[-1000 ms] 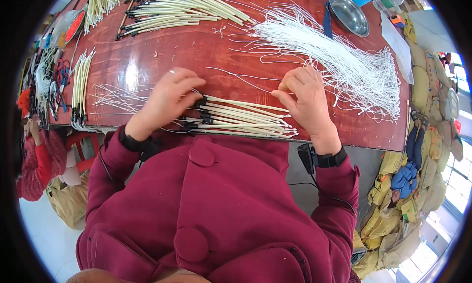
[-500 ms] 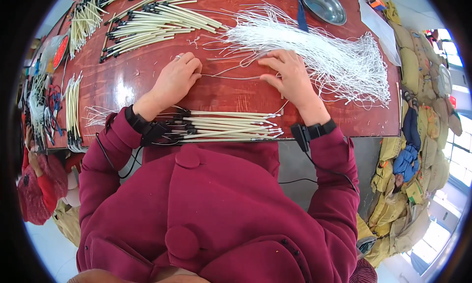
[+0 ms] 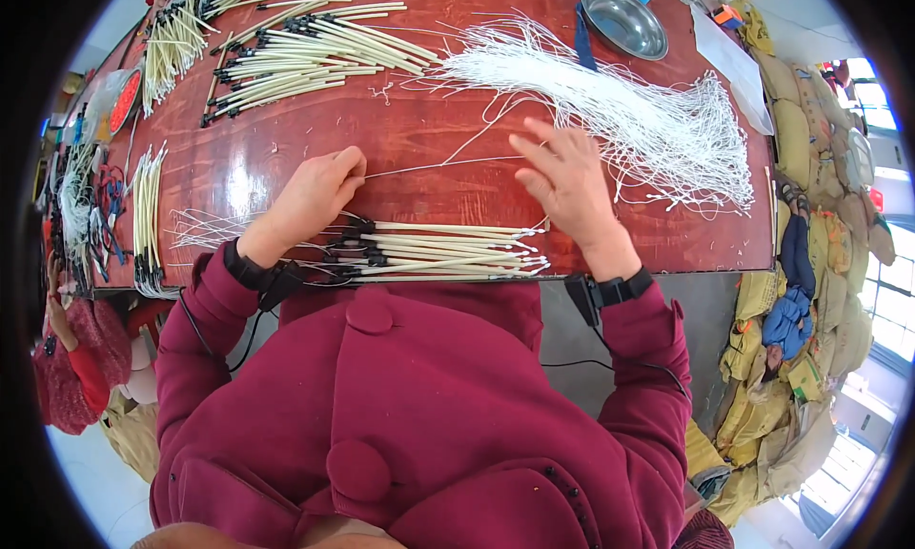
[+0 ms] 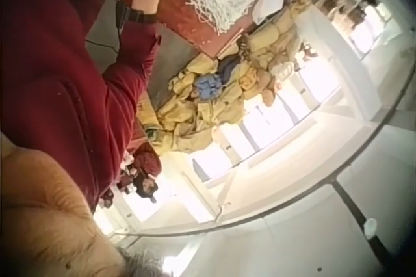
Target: Tying bundles of white fibers onto wooden sticks to assemble duster heads.
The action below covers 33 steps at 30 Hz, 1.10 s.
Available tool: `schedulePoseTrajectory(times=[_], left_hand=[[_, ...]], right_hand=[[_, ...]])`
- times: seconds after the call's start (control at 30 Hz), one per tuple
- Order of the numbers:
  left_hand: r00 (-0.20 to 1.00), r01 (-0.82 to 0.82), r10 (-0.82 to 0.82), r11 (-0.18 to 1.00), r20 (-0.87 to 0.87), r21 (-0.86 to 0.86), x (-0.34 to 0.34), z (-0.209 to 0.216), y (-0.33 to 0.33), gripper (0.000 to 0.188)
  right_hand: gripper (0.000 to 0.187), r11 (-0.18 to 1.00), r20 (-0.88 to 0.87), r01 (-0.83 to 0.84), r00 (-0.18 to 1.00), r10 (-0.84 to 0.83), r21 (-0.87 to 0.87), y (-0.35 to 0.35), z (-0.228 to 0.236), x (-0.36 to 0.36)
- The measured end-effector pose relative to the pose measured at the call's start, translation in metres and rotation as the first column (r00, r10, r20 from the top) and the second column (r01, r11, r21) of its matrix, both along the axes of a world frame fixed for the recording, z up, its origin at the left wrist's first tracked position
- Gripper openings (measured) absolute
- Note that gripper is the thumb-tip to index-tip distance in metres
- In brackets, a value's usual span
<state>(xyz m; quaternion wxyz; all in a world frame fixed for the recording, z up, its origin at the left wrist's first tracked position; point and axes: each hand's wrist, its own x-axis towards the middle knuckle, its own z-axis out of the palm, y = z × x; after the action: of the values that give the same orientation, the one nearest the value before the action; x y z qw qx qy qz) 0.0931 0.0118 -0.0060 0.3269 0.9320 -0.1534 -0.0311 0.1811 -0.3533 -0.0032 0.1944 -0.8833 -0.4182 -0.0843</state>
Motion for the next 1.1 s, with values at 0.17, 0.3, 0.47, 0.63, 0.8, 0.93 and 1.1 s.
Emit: schedulePoseTrajectory(times=[0.17, 0.3, 0.47, 0.63, 0.8, 0.93, 1.1], left_hand=[[1.0, -0.022, 0.022, 1.0, -0.016, 0.009, -0.006, -0.001, 0.009, 0.012], [1.0, -0.021, 0.021, 1.0, 0.001, 0.021, -0.007, 0.002, 0.006, 0.015], [1.0, 0.005, -0.006, 0.998, 0.023, 0.07, -0.004, 0.001, 0.005, 0.019], [0.999, -0.035, 0.035, 0.999, 0.009, 0.022, -0.006, -0.006, 0.012, 0.019], [0.999, -0.037, 0.036, 0.999, 0.016, 0.011, -0.007, -0.006, 0.016, 0.018], [0.998, -0.058, 0.058, 0.998, -0.003, -0.035, -0.008, -0.004, 0.021, 0.016], [0.968, -0.186, 0.152, 0.969, -0.199, -0.165, -0.008, 0.005, 0.03, 0.013]], right_hand=[[0.053, 1.0, -0.071, -0.015, 0.997, 0.015, -0.004, 0.014, -0.017, -0.02], [0.063, 0.999, -0.06, 0.009, 0.998, -0.011, -0.034, 0.011, -0.024, -0.019], [0.068, 0.998, -0.088, 0.002, 0.996, -0.007, -0.064, 0.008, -0.024, -0.018], [0.077, 0.999, -0.061, 0.013, 0.998, -0.016, -0.038, -0.001, -0.027, -0.026], [0.078, 0.999, -0.071, 0.038, 0.997, -0.04, -0.031, -0.003, -0.024, -0.028], [0.076, 0.999, -0.073, 0.024, 0.997, -0.026, -0.029, -0.006, -0.022, -0.031], [0.074, 1.0, -0.077, -0.007, 0.997, 0.006, -0.013, -0.006, -0.023, -0.029]])
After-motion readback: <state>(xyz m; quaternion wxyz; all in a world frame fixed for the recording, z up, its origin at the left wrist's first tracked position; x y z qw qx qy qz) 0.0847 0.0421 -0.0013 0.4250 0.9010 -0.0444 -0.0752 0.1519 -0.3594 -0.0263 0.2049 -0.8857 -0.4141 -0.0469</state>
